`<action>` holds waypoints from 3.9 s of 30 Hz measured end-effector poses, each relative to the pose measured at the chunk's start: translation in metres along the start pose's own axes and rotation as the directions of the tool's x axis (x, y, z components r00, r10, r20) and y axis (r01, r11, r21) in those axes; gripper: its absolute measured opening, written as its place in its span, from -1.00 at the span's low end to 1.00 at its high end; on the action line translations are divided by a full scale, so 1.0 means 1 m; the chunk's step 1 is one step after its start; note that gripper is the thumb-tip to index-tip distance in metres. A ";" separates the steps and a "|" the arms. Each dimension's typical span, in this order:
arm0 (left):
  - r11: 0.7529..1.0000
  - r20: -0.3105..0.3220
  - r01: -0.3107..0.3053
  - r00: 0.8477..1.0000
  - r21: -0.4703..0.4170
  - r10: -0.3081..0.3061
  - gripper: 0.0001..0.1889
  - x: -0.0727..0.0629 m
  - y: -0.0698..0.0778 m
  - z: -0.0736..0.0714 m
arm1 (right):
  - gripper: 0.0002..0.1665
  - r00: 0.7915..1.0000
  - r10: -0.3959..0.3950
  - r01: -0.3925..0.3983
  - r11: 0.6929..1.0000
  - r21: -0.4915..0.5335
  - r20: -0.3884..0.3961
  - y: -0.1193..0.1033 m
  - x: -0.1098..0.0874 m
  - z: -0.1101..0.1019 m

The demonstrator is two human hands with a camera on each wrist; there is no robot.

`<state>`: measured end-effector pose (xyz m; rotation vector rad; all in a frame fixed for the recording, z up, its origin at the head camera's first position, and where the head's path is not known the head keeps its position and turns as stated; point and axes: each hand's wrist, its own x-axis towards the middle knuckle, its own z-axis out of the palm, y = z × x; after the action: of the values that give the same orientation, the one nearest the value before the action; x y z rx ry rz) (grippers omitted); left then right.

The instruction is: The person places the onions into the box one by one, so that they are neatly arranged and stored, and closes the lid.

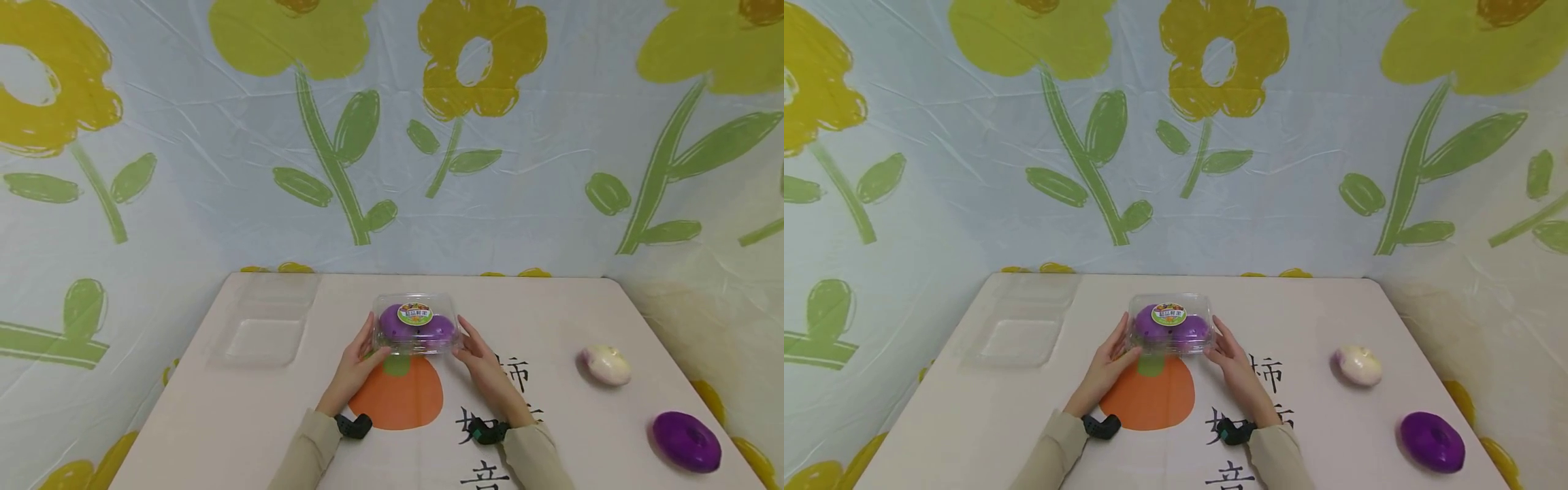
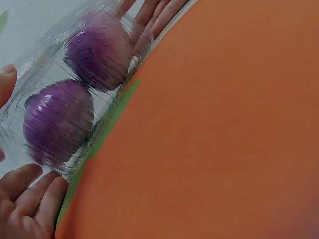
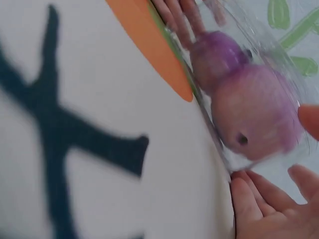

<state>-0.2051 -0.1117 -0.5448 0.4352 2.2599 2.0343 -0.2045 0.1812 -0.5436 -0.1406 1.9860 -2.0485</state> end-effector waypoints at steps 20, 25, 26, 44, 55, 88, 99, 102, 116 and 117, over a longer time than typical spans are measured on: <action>0.980 -0.035 -0.055 0.998 -0.192 0.049 -0.18 0.066 -0.012 -0.008 | -0.37 0.973 -0.084 0.044 0.982 -0.183 -0.213 -0.007 0.055 0.012; 0.973 -0.057 -0.046 0.998 -0.227 0.034 -0.19 0.077 -0.012 -0.008 | -0.41 0.971 -0.103 0.060 0.979 -0.197 -0.217 -0.009 0.066 0.010; 0.972 -0.060 -0.049 0.998 -0.231 0.036 -0.19 0.079 -0.012 -0.008 | -0.42 0.969 -0.104 0.060 0.978 -0.197 -0.223 -0.010 0.068 0.009; 0.979 -0.148 -0.040 0.989 -0.201 0.010 -0.27 0.096 -0.038 -0.007 | -0.40 0.966 -0.100 0.045 0.973 -0.227 -0.237 -0.012 0.078 0.008; 0.978 -0.274 -0.035 0.961 -0.205 -0.023 -0.23 0.089 -0.034 -0.001 | -0.39 0.946 -0.137 0.082 0.978 -0.189 -0.295 -0.011 0.078 0.016; 0.788 -0.188 -0.248 0.967 -0.564 0.171 -0.59 0.015 0.009 -0.011 | -0.64 0.775 -0.061 0.396 0.823 0.407 -0.629 -0.001 0.041 0.034; 0.877 -0.355 -0.454 0.855 -0.159 0.378 -0.65 -0.025 0.089 -0.108 | -0.75 0.696 -0.205 0.531 0.792 0.301 -0.688 -0.055 0.027 0.111; 0.945 -0.404 -0.317 0.856 0.083 0.322 -0.64 -0.047 0.086 -0.146 | -0.62 0.835 -0.236 0.433 0.839 0.331 -0.497 -0.059 0.023 0.143; 0.970 -0.515 0.226 0.823 -0.092 -0.241 -0.22 -0.112 0.021 -0.230 | 0.07 0.948 -0.021 -0.062 0.966 0.249 0.317 -0.033 0.030 0.258; 0.962 -0.510 0.195 0.818 -0.191 -0.267 -0.22 -0.111 0.017 -0.230 | 0.06 0.942 -0.003 -0.080 0.969 0.234 0.335 -0.032 0.031 0.262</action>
<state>-0.1509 -0.3600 -0.5149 -0.4640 2.2633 2.3597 -0.1691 -0.0787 -0.5033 -0.3669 1.5114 -2.0635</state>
